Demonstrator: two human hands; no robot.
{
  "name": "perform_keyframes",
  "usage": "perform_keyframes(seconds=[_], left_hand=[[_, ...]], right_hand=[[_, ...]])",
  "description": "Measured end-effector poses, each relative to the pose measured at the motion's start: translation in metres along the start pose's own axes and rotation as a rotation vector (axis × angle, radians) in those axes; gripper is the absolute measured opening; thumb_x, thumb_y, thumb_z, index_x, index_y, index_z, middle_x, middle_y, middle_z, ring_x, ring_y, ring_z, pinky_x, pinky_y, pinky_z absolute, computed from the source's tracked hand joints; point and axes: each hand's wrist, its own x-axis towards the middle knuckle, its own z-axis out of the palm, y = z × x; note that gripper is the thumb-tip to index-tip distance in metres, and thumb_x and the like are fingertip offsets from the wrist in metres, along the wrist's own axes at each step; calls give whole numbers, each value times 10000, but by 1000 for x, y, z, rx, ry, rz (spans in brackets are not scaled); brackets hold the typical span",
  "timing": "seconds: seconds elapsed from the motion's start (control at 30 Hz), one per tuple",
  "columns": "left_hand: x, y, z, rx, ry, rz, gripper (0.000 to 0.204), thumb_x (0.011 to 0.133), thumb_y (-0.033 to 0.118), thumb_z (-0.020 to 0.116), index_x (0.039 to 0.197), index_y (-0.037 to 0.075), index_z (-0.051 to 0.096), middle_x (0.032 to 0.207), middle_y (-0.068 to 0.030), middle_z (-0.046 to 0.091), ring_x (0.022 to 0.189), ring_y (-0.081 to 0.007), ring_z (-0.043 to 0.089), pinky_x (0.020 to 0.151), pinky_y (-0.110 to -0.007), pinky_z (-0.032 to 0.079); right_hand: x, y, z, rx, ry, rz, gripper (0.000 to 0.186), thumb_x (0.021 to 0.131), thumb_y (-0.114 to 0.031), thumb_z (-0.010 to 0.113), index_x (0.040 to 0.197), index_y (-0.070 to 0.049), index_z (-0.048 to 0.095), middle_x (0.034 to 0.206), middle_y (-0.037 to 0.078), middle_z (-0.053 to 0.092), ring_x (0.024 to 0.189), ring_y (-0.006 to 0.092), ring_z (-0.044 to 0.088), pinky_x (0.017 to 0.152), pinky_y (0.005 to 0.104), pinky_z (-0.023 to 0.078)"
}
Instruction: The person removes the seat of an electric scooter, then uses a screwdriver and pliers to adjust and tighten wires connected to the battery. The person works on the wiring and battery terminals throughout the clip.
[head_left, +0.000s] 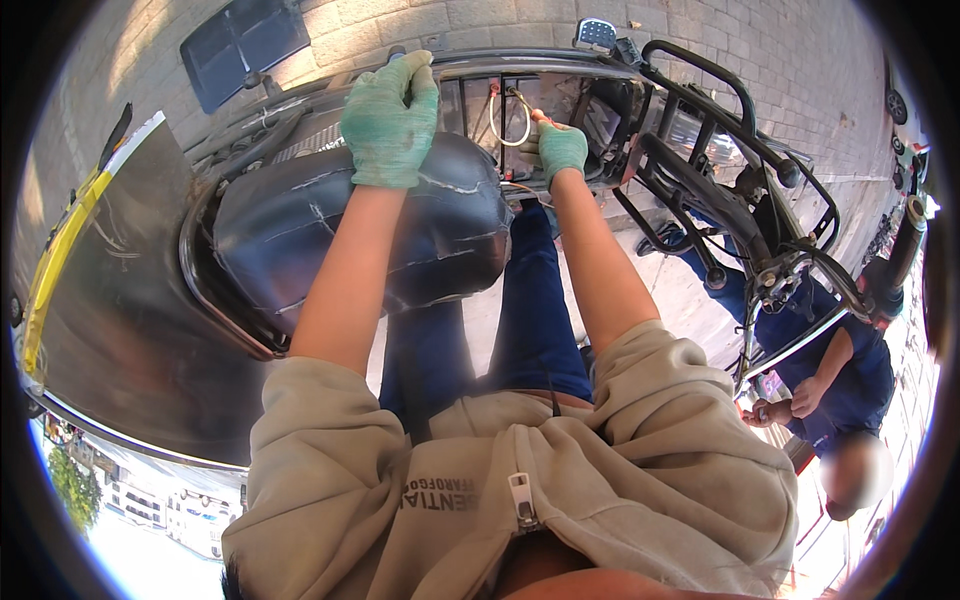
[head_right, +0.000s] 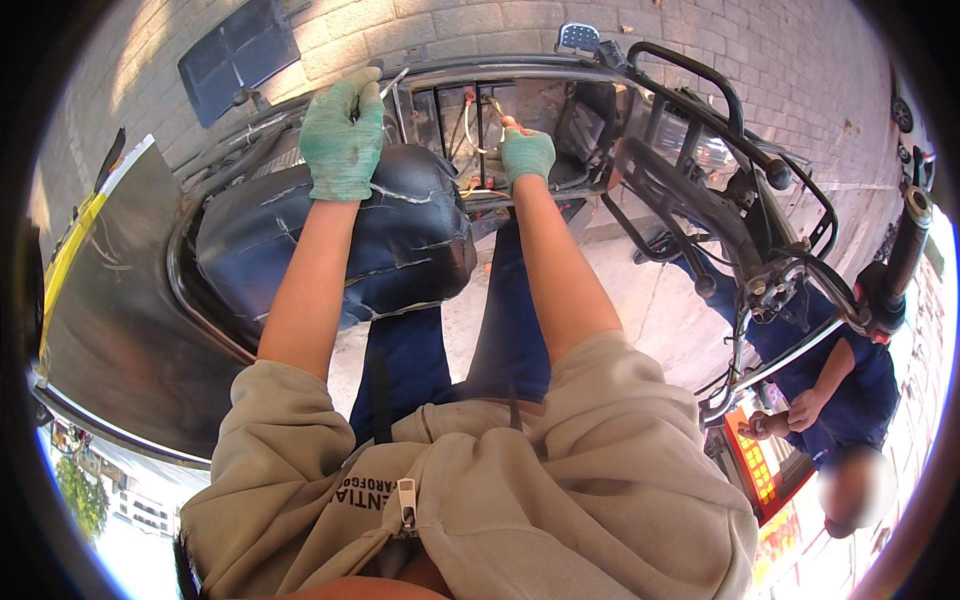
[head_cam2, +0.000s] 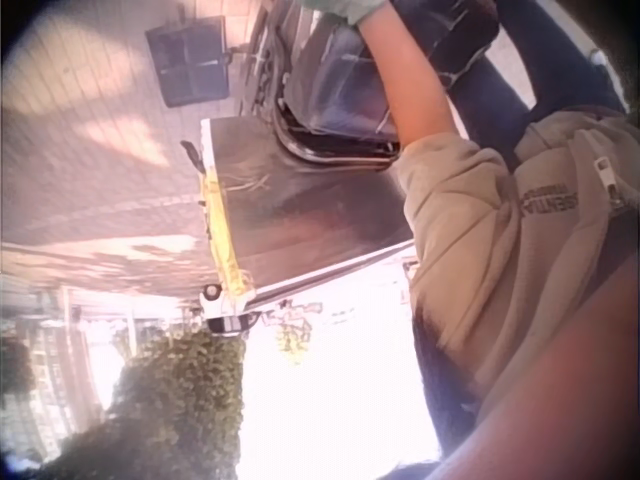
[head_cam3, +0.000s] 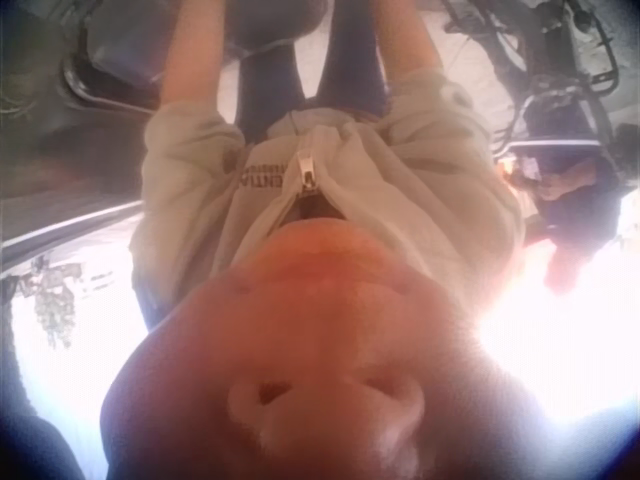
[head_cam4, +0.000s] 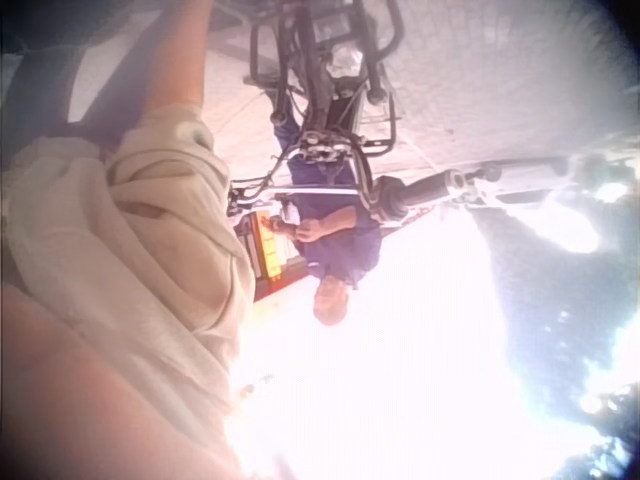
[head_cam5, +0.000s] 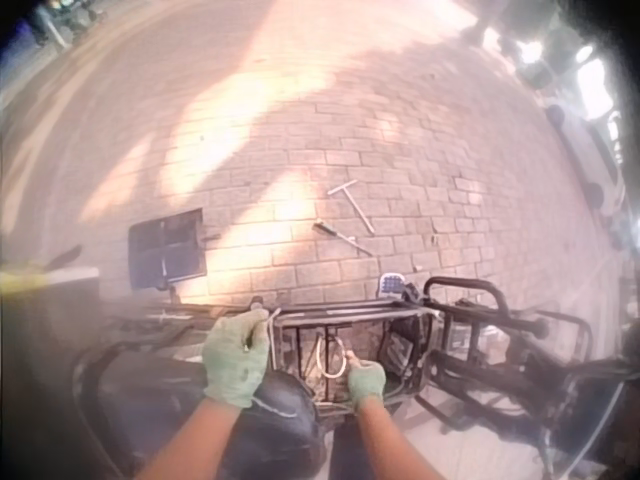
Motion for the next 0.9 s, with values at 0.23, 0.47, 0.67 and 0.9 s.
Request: perform_keyframes(seconds=[0.23, 0.47, 0.67, 0.9], left_hand=[[-1, -4, 1, -20, -9, 10, 171, 852, 245, 671, 988, 171, 744, 769, -15, 696, 762, -234, 620, 746, -381, 514], [-1, -4, 1, -20, -23, 2, 173, 858, 257, 669, 991, 172, 741, 772, -12, 694, 770, -235, 623, 750, -384, 515], [0, -2, -2, 2, -52, 3, 197, 865, 209, 694, 1047, 152, 748, 795, -40, 677, 753, -170, 614, 737, -316, 512], [-2, -4, -1, -15, -92, -22, 199, 866, 204, 694, 1051, 147, 742, 820, -38, 688, 756, -160, 629, 752, -311, 517]], right_hand=[[27, 33, -9, -766, 176, -516, 278, 890, -265, 696, 1039, -41, 626, 822, 125, 658, 616, 205, 665, 495, 329, 572], [39, 26, 2, 286, -58, 276, 329, 927, -219, 612, 1190, -40, 529, 982, 182, 659, 749, 215, 670, 498, 304, 572], [-10, 24, 8, -871, 341, -700, 382, 923, -368, 607, 1120, -41, 582, 940, 215, 682, 769, 394, 666, 719, 432, 548], [13, 17, 8, 38, -10, 120, 249, 962, -289, 548, 991, -58, 635, 760, 176, 661, 715, 381, 662, 694, 428, 557]])
